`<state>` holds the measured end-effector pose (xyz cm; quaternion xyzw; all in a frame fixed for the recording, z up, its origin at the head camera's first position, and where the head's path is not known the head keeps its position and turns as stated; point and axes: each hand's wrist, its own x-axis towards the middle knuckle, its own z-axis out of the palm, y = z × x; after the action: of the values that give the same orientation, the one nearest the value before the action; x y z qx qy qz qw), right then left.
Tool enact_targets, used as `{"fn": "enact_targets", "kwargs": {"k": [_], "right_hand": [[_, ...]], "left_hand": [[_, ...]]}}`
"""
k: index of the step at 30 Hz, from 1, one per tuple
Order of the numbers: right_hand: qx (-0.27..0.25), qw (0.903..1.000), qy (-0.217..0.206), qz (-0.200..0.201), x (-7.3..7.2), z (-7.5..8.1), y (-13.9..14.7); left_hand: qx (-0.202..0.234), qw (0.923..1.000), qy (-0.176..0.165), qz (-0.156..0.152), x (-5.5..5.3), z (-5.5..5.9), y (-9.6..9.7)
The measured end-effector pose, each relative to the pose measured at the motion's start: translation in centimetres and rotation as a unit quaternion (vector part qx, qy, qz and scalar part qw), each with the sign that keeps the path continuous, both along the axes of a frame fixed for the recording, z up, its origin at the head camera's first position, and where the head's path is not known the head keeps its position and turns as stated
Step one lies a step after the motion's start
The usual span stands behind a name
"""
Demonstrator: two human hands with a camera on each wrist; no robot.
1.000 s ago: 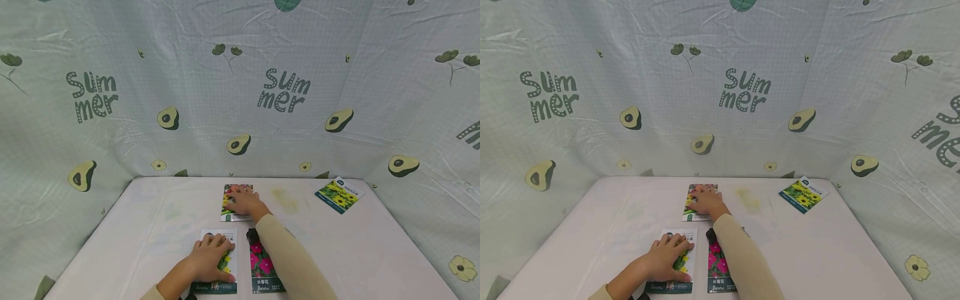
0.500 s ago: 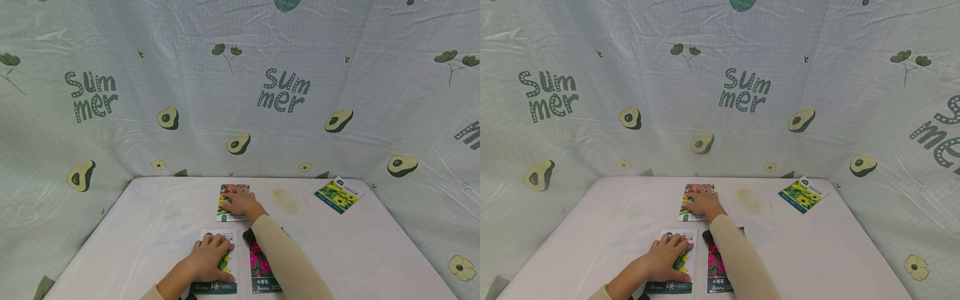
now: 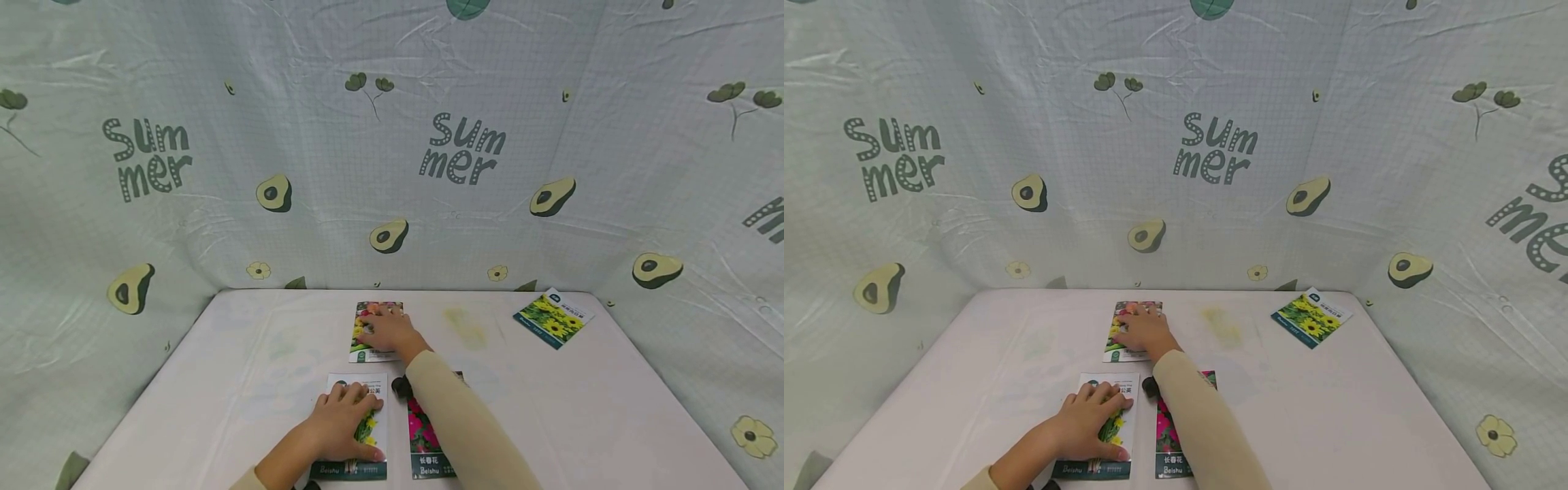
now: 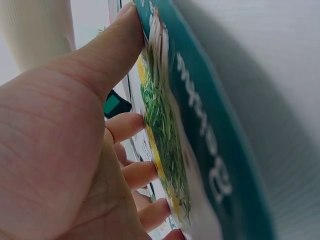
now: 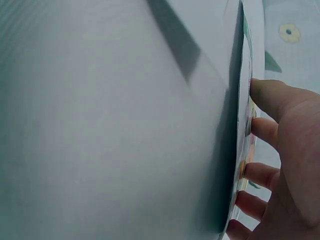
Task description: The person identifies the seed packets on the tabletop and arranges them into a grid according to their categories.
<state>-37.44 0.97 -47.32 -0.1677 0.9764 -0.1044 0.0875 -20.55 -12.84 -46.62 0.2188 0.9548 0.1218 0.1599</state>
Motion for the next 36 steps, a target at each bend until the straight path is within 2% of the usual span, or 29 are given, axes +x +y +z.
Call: {"fn": "enact_targets", "kwargs": {"k": [8,21,36], "right_hand": [[0.002,1.0,0.001,0.002,0.4,0.4,-0.7],[0.013,0.9999,0.009,0.006,0.0,-0.2,-1.7],[0.01,0.9999,0.013,-0.002,-0.3,-0.8,-2.7]], "left_hand": [[-0.002,1.0,0.007,-0.004,0.2,0.3,0.1],[-0.001,1.0,-0.007,0.0,-0.1,-0.3,0.1],[0.002,0.9999,-0.012,0.003,-0.1,-0.1,0.1]]}}
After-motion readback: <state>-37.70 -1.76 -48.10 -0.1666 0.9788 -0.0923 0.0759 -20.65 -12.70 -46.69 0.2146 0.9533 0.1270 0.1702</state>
